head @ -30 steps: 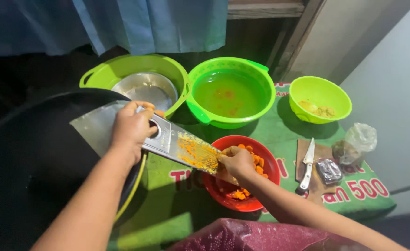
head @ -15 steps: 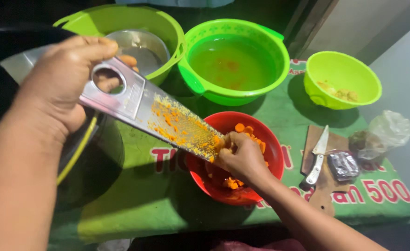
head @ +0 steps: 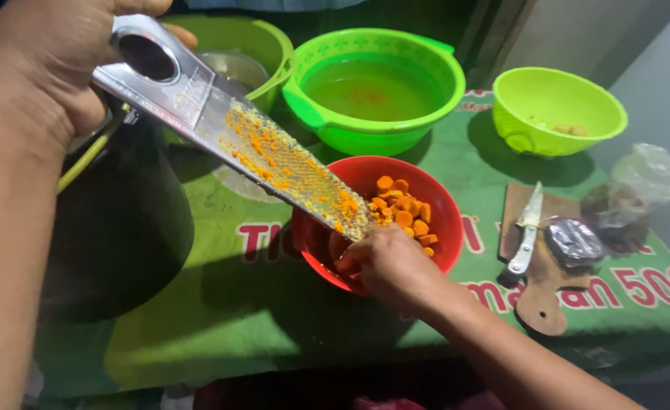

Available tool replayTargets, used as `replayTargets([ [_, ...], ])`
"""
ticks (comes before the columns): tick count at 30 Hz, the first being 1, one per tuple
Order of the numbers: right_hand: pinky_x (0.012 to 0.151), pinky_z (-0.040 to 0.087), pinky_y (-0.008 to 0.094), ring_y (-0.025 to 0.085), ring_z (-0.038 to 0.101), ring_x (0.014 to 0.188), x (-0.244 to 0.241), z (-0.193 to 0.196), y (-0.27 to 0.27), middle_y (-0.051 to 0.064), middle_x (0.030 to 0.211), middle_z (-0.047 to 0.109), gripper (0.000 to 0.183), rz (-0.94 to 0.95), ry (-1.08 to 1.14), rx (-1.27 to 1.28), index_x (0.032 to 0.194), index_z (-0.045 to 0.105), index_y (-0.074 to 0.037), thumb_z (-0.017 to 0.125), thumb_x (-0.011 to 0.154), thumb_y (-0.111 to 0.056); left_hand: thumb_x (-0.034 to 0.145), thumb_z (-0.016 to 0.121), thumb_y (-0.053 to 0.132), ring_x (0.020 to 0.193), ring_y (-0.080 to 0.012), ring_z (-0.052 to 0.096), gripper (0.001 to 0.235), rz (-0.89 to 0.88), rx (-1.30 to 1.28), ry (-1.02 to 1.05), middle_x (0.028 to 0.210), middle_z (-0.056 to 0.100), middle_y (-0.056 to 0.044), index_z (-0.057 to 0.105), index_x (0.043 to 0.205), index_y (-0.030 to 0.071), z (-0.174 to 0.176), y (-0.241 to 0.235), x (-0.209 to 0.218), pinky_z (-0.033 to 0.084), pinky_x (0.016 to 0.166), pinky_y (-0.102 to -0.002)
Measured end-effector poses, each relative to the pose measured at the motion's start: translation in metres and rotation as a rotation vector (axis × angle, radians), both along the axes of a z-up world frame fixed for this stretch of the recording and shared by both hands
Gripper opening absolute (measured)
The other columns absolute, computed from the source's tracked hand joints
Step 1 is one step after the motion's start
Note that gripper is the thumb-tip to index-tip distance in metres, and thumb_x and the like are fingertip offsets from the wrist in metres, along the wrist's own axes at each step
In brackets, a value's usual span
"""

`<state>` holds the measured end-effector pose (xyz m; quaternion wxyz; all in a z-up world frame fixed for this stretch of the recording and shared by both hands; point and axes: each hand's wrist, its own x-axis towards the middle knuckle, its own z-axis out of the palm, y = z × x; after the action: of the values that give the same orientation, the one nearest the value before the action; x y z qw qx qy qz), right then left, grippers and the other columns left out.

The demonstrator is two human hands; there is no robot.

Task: The person grates peeled carrots using a handheld metal grater over a red bowl. Shredded carrot accumulates in the bowl as the person repeatedly rubs carrot pieces against the grater surface.

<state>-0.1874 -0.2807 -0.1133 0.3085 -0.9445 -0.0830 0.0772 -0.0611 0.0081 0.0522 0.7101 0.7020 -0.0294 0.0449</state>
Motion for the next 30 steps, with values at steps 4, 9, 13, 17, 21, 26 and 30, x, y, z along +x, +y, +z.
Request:
replayTargets([
  [4,0.076,0.057,0.042,0.031,0.067,0.085,-0.006,-0.02,-0.009,0.011,0.086,0.073,0.031,0.221,-0.397,0.044,0.087,0.083,-0.012,0.064,0.068,0.004,0.09,0.07,0.024,0.083,-0.0255,0.075,0.025,-0.143,-0.105,-0.166,0.09,0.069,-0.011,0.063,0.103,0.004,0.003,0.002,-0.018,0.065,0.08,-0.046],
  [9,0.083,0.054,0.04,0.03,0.067,0.094,-0.008,-0.034,-0.018,0.008,0.09,0.073,0.028,0.359,-0.505,0.007,0.081,0.08,-0.011,0.064,0.066,0.007,0.089,0.07,0.029,0.083,-0.0296,0.075,0.032,-0.183,-0.226,-0.131,0.088,0.068,-0.02,0.06,0.103,0.003,-0.005,0.015,-0.044,0.064,0.084,-0.047],
  [13,0.083,0.054,0.041,0.032,0.066,0.096,-0.009,-0.034,-0.026,0.009,0.094,0.072,0.026,0.433,-0.522,0.014,0.084,0.079,-0.011,0.067,0.067,0.005,0.088,0.066,0.023,0.085,-0.0277,0.075,0.029,-0.167,-0.252,-0.233,0.09,0.068,-0.018,0.062,0.105,0.0,-0.012,0.018,-0.05,0.065,0.086,-0.043],
  [17,0.078,0.058,0.036,0.025,0.071,0.092,-0.007,-0.036,-0.032,0.008,0.097,0.074,0.035,0.342,-0.369,0.041,0.093,0.079,-0.012,0.059,0.073,0.009,0.088,0.06,0.013,0.086,-0.0278,0.074,0.024,-0.214,-0.192,-0.272,0.095,0.07,-0.02,0.061,0.108,0.0,-0.016,0.02,-0.039,0.064,0.085,-0.042],
  [21,0.07,0.056,0.033,0.017,0.069,0.077,0.016,-0.027,-0.026,0.009,0.087,0.075,0.011,-0.208,-0.128,0.26,0.1,0.076,-0.007,0.068,0.093,-0.01,0.087,0.055,0.004,0.092,-0.0268,0.076,0.028,-0.173,-0.104,-0.39,0.1,0.074,-0.021,0.062,0.113,-0.003,-0.03,0.028,-0.036,0.063,0.089,-0.038],
  [26,0.073,0.058,0.028,0.009,0.07,0.079,0.042,-0.013,0.003,0.002,0.09,0.077,0.019,-0.17,-0.197,0.805,0.102,0.075,-0.001,0.071,0.084,-0.007,0.084,0.054,-0.002,0.09,-0.0287,0.076,0.028,-0.159,-0.209,-0.245,0.098,0.073,-0.022,0.06,0.111,-0.004,-0.028,0.03,-0.035,0.067,0.088,-0.041],
  [30,0.068,0.056,0.028,0.011,0.07,0.074,0.042,-0.028,0.018,0.006,0.086,0.078,0.016,-0.308,-0.331,0.456,0.098,0.079,-0.003,0.072,0.085,-0.008,0.087,0.051,-0.004,0.088,-0.03,0.074,0.026,-0.205,-0.257,-0.225,0.098,0.071,-0.023,0.059,0.111,-0.005,-0.027,0.034,-0.033,0.066,0.087,-0.042],
])
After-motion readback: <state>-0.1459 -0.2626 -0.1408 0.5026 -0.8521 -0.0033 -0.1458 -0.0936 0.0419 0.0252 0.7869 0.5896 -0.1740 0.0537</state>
